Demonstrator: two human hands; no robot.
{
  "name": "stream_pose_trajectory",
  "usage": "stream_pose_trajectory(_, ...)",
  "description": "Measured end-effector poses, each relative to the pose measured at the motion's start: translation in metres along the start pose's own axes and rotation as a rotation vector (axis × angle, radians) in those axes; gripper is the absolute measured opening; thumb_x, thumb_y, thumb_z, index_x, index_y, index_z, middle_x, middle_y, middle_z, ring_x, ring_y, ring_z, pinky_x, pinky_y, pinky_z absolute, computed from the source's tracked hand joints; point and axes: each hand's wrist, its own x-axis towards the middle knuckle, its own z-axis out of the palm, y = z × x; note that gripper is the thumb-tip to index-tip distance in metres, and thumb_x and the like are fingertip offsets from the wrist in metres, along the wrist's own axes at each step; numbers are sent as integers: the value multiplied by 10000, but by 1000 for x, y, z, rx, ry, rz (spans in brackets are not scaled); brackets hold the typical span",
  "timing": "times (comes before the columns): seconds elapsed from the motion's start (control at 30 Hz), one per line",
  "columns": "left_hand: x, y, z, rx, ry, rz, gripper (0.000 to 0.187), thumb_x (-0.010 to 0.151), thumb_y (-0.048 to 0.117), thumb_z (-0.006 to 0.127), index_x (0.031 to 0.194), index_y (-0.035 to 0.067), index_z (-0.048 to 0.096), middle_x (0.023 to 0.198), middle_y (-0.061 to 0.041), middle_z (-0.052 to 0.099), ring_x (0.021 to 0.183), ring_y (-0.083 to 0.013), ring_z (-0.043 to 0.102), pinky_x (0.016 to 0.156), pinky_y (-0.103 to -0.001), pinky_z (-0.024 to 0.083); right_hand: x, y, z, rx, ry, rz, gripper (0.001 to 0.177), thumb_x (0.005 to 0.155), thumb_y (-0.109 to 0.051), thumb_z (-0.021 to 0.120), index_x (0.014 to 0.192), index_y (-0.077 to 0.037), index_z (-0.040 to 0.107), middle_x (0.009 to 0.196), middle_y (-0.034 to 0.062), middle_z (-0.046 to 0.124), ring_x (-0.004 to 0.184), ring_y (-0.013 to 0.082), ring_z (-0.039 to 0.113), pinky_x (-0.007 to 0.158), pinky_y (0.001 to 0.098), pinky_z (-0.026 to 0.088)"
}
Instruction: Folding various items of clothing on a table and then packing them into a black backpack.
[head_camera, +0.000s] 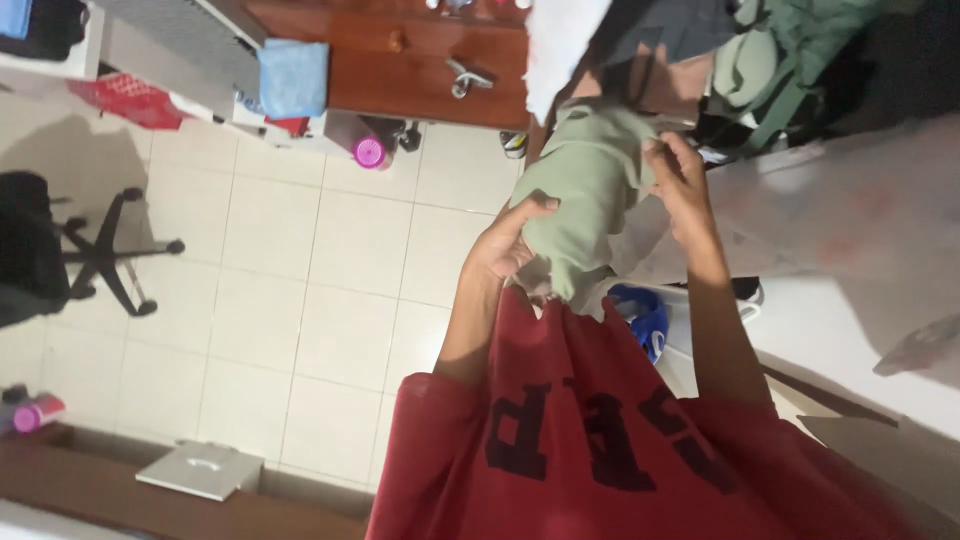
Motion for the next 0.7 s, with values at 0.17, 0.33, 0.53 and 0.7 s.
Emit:
stream_pose_trajectory(0.17,-28,16,-17,-128,53,-8,365,756,159,792,1084,25,707,859,-155,758,709,-263,777,676,-468,644,-22,-3,35,-48,39,74,570,998,-425,631,1450,-221,349,1430,170,375,1200,379,497,912,577,369)
stream_pose_trajectory(0.33,53,-66,-145,-228,-102,213,784,784,-22,735,1498,4,412,1018,-246,717,843,-386,772,748,-629,604,-100,-140,126,391,-290,436,1186,818,-830,566,1652,-161,52,1684,322,-57,1534,564,-1,1118,784,-61)
stream_pose_trajectory(0.53,-20,-7,-133,-308,-237,451,887,773,-142,656,1571,22,305,1136,-269,671,918,-416,752,792,-679,568,-126,-179,228,403,-349,557,1143,720,-831,626,1603,-168,330,1629,186,385,1486,376,404,1267,560,174)
stream_pose_trajectory(0.7,-224,141,-98,-113,75,731,1017,765,-23,737,1650,196,285,1588,-168,425,1339,-319,549,912,-485,604,-77,-107,315,471,-513,631,669,814,-315,892,1349,-16,623,1188,195,731,1061,312,741,912,474,611)
